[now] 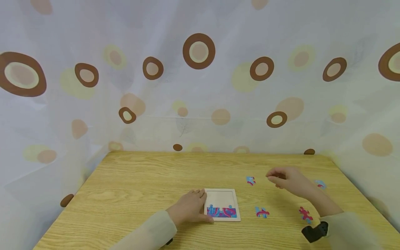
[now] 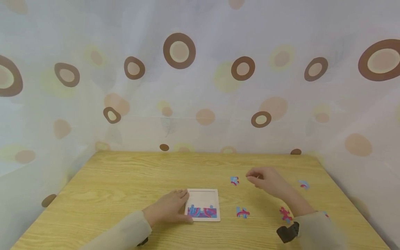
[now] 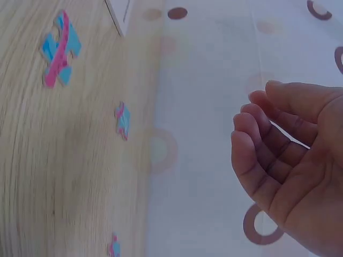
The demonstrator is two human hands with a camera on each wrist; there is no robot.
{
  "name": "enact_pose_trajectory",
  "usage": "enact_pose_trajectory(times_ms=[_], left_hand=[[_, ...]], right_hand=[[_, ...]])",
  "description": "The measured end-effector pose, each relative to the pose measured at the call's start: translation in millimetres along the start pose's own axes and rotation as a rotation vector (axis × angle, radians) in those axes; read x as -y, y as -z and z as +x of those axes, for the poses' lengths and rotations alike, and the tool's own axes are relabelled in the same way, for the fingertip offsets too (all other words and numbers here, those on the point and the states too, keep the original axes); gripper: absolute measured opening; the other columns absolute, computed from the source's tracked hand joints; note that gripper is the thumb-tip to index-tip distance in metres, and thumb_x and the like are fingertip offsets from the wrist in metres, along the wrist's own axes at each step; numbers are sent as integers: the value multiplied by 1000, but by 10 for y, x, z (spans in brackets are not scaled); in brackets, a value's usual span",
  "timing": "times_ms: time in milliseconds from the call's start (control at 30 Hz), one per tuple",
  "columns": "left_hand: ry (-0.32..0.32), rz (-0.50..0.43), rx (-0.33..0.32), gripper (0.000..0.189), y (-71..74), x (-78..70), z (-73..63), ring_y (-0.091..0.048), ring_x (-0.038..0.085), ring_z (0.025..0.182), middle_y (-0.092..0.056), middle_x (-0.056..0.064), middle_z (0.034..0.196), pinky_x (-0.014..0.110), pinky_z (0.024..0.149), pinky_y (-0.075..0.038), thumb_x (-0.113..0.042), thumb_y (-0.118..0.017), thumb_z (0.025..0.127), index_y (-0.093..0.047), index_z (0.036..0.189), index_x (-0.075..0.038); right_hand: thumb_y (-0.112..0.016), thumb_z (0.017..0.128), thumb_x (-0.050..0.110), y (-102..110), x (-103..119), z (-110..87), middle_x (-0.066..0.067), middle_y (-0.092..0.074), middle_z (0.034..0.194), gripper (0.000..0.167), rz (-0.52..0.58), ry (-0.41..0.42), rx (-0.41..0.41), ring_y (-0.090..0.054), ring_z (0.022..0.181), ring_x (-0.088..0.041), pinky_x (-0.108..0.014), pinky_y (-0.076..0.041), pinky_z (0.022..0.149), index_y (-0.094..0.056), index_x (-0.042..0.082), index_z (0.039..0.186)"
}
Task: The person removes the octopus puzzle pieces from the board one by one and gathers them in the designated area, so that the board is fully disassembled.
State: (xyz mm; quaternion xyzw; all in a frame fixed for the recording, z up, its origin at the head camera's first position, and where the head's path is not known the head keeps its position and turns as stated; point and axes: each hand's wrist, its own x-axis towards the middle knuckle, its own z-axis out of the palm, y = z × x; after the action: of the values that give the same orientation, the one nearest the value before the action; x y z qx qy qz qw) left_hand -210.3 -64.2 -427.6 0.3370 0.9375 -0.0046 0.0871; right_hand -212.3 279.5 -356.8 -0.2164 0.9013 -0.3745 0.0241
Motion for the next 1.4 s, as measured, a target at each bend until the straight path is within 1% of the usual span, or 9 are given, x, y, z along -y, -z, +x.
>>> enact_pose_trajectory(times_ms=[67,267,467,700,867,967,1100,1267,1400], left_hand=[[-5,4,-5,94,-1,5,-5,-31,23,131,-34,12,144,33,107,-25,-71,-47,78,-35,141,-2],[-19,23,-17,93,12,6,-24,-32,24,130,-35,13,143,34,107,-25,-70,-47,79,-35,141,-1],[-5,40,-18,93,18,-14,-25,-33,23,130,-35,12,143,34,107,-26,-70,-47,79,-36,140,-1],[2,32,-22,93,36,-28,-31,-34,24,129,-37,13,142,34,106,-27,-70,-48,78,-38,139,0],[-11,49,-36,93,49,-35,-37,-36,25,128,-38,14,140,34,105,-28,-70,-49,78,-40,138,0],[-15,66,-42,93,45,-39,-39,-36,24,128,-39,14,140,34,105,-29,-70,-49,77,-41,137,0],[-10,73,-41,93,39,-44,-41,-36,24,128,-39,13,140,34,105,-29,-70,-49,77,-41,138,0],[-8,70,-38,93,41,-51,-47,-36,24,128,-38,13,141,34,105,-29,-70,-49,77,-41,138,0],[-13,81,-48,93,35,-50,-46,-37,24,128,-38,13,140,34,105,-30,-70,-48,77,-41,137,0]], right_hand=[[-53,95,18,-101,80,69,-3,-61,91,23,14,33,31,-58,72,-12,-30,-53,62,-62,0,107],[-55,94,18,-444,222,237,0,-57,79,18,25,98,121,-50,60,-10,-28,-49,56,-63,5,103],[-58,92,11,-783,280,340,2,-56,80,17,33,166,206,-47,59,-8,-25,-45,53,-62,0,103],[-62,88,6,-1140,375,417,6,-54,79,21,57,154,303,-50,60,-6,-22,-46,56,-60,-1,108],[-65,85,4,-1344,404,440,7,-54,78,22,75,170,330,-49,62,-3,-21,-46,58,-61,0,107],[-65,83,2,-1432,413,451,8,-54,77,23,70,185,323,-47,61,-1,-19,-46,58,-61,-1,106],[-64,81,-1,-1501,433,481,8,-52,74,28,48,177,311,-45,59,0,-18,-44,54,-60,-4,109],[-64,78,-3,-1531,446,501,9,-49,69,35,2,174,324,-41,57,0,-18,-40,53,-59,-8,112],[-64,78,-2,-1533,450,505,9,-48,66,34,-14,166,329,-41,57,-1,-18,-39,52,-60,-8,111]])
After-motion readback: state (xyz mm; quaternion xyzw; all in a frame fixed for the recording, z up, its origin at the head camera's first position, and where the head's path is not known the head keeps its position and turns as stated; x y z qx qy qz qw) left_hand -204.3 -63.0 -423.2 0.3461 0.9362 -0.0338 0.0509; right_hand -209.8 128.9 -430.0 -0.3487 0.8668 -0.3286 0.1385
